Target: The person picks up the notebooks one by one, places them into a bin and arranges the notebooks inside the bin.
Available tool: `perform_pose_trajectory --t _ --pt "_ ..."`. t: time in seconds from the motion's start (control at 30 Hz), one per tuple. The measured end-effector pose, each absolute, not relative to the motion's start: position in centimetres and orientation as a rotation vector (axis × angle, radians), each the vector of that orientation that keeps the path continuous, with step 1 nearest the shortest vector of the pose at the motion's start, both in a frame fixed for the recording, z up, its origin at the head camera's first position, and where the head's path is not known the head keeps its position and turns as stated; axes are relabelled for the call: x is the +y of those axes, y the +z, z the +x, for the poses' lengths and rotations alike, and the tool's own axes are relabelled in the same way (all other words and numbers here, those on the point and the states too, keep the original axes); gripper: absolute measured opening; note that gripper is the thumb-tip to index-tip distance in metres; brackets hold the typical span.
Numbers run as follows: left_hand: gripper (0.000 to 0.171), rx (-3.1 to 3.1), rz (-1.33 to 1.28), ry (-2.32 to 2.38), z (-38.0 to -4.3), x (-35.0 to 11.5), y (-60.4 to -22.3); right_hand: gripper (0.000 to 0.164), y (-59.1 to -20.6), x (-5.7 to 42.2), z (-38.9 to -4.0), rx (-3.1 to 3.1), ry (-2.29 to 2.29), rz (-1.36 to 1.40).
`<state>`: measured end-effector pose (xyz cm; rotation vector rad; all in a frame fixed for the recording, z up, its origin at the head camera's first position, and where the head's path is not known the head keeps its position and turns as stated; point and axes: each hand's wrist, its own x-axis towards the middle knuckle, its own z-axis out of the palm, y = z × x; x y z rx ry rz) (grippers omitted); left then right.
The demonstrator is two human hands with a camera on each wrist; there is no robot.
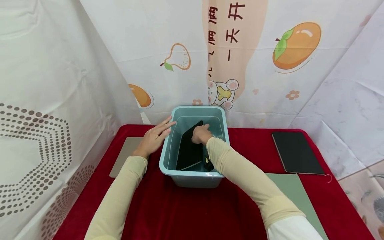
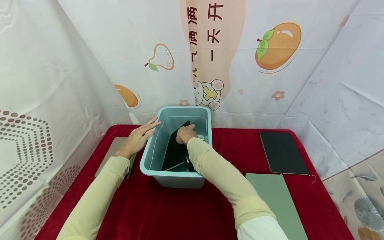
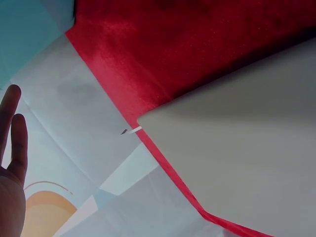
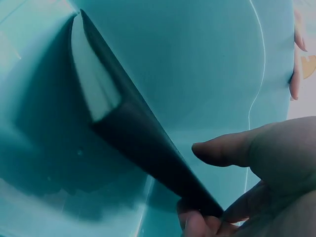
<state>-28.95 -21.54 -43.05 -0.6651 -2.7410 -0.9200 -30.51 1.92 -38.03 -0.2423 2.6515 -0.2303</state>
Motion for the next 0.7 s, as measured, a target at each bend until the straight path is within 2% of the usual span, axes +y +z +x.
perform_pose_trajectory --t 0.13,0.27,0.37,0.57,0.7 --pt "0.044 -2.725 -0.674 -0.924 -29.04 -21.59 -43.16 0.041 -37.91 2.12 -30.36 2.632 -0.329 -0.21" --pt "0.044 -2.731 -0.673 -0.926 -29.1 -21.61 -43.23 0.061 -37.76 2.38 -30.13 2.576 -0.392 -0.18" --pt "0.045 -2.735 -0.665 -0.931 -29.1 -21.62 -43.26 0.069 -37.63 2.54 -30.13 2.512 -0.398 -0.201" --pt "0.045 -2.75 -0.648 -0.928 -29.01 -21.65 -43.36 0.053 -37.47 2.58 -30.12 2.449 -0.435 -0.294" --pt "0.044 -2.743 -0.653 -0.928 -29.11 -21.6 -43.29 0.055 -37.46 2.34 -29.61 2.579 -0.466 -0.231"
